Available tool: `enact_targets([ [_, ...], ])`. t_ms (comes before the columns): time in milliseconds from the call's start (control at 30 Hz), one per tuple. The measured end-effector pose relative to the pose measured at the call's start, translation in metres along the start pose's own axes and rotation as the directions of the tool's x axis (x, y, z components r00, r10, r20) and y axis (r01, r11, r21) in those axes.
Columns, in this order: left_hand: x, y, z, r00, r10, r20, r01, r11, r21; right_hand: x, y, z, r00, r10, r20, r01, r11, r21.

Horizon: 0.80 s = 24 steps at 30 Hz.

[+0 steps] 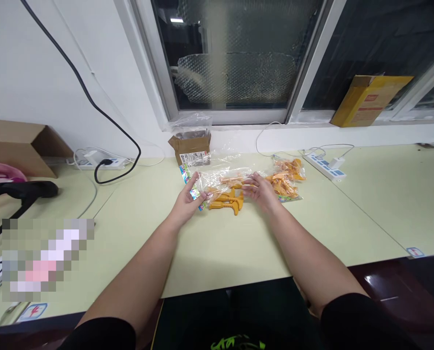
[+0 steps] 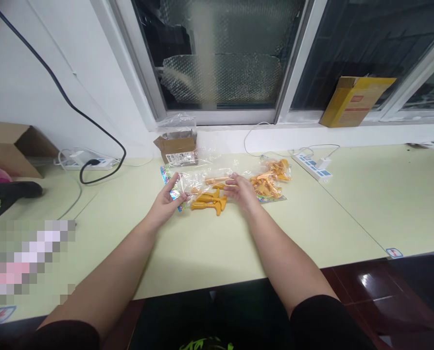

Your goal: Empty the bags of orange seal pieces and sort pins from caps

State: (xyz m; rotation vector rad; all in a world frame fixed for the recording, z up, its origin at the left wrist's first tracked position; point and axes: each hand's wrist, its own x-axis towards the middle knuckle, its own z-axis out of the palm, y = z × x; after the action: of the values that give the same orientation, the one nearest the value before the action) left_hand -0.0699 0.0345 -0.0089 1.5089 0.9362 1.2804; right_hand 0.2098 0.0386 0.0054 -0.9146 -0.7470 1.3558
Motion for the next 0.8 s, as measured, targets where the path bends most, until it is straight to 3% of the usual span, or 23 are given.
enact_targets([
  [200, -0.004, -0.001, 0.009, 0.993, 0.099, 0.059, -0.106, 0.987, 0.124, -0.008, 0.014, 0.011, 0.975, 0.101, 0.199, -0.071, 0.986, -0.153],
  [367, -0.005, 0.004, 0.013, 0.998, 0.056, 0.024, -0.058, 0.996, 0.061, -0.007, 0.012, 0.011, 0.989, 0.075, 0.127, -0.06, 0.991, -0.119],
  [567, -0.004, 0.005, 0.01, 0.999, 0.034, 0.014, -0.033, 0.998, -0.049, -0.006, 0.002, 0.01, 0.987, 0.15, 0.062, -0.153, 0.988, 0.034],
  [667, 0.0, 0.005, 0.003, 0.998, 0.041, -0.043, -0.045, 0.993, -0.105, -0.003, -0.003, 0.004, 0.981, 0.18, 0.072, -0.183, 0.982, 0.037],
  [800, 0.008, 0.009, -0.009, 0.99, -0.097, -0.106, 0.064, 0.958, -0.281, 0.0, -0.008, -0.004, 0.964, 0.242, 0.109, -0.24, 0.97, -0.026],
])
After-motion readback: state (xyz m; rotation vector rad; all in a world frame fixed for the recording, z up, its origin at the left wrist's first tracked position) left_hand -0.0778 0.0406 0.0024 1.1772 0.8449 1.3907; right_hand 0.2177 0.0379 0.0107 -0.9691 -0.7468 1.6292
